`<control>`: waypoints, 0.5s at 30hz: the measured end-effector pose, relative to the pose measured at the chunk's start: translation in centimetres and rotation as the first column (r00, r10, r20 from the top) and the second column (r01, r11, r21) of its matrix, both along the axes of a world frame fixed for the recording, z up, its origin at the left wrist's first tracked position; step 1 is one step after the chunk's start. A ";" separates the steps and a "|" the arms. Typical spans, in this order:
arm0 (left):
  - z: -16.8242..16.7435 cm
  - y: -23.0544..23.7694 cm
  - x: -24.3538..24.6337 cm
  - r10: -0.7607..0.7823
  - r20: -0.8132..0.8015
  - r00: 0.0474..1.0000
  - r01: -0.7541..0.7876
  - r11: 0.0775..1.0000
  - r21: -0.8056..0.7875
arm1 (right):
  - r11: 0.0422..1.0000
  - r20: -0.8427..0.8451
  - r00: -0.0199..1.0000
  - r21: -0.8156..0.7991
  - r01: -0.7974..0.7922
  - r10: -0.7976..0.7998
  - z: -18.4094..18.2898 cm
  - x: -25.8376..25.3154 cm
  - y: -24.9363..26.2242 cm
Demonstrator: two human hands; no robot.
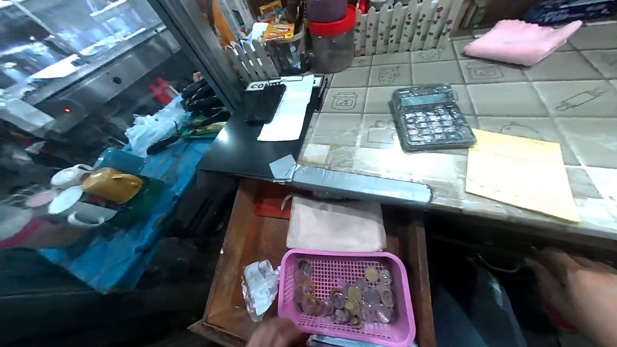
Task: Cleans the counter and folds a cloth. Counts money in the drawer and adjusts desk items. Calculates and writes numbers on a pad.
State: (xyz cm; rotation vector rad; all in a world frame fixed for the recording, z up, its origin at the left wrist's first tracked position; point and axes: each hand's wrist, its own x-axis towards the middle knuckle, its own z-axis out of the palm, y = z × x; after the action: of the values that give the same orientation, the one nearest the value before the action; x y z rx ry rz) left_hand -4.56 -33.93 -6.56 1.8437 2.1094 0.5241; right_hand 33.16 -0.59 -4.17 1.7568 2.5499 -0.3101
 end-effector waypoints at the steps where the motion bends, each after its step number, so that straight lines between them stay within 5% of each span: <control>1: 0.1 0.5 -0.4 0.164 -0.015 0.986 -0.165 0.986 -0.010 | 1.000 -0.002 1.000 -0.004 0.000 0.000 0.0 0.0 0.0; 3: 0.3 2.4 -1.5 0.420 0.014 0.908 -0.419 0.907 -0.046 | 1.000 -0.006 1.000 -0.002 0.003 -0.003 -0.1 0.1 0.0; 5: 0.3 4.3 -2.4 0.520 0.060 0.852 -0.508 0.848 -0.149 | 1.000 -0.003 1.000 0.007 0.008 -0.008 0.0 -0.1 0.0; 9: -0.1 7.3 -2.6 0.537 0.033 0.843 -0.491 0.793 -0.361 | 1.000 -0.010 1.000 0.021 0.010 -0.010 -0.2 0.0 -0.1; 15: -0.3 10.9 -2.7 0.511 -0.078 0.856 -0.511 0.813 -0.280 | 0.996 -0.018 1.000 0.087 0.016 -0.014 -0.6 -0.2 -0.5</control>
State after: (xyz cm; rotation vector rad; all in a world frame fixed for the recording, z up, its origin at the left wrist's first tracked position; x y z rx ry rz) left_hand -7.30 -23.03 -6.85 1.1046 2.5256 0.2960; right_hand 32.96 -1.06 -4.72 1.8103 2.6013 -0.2193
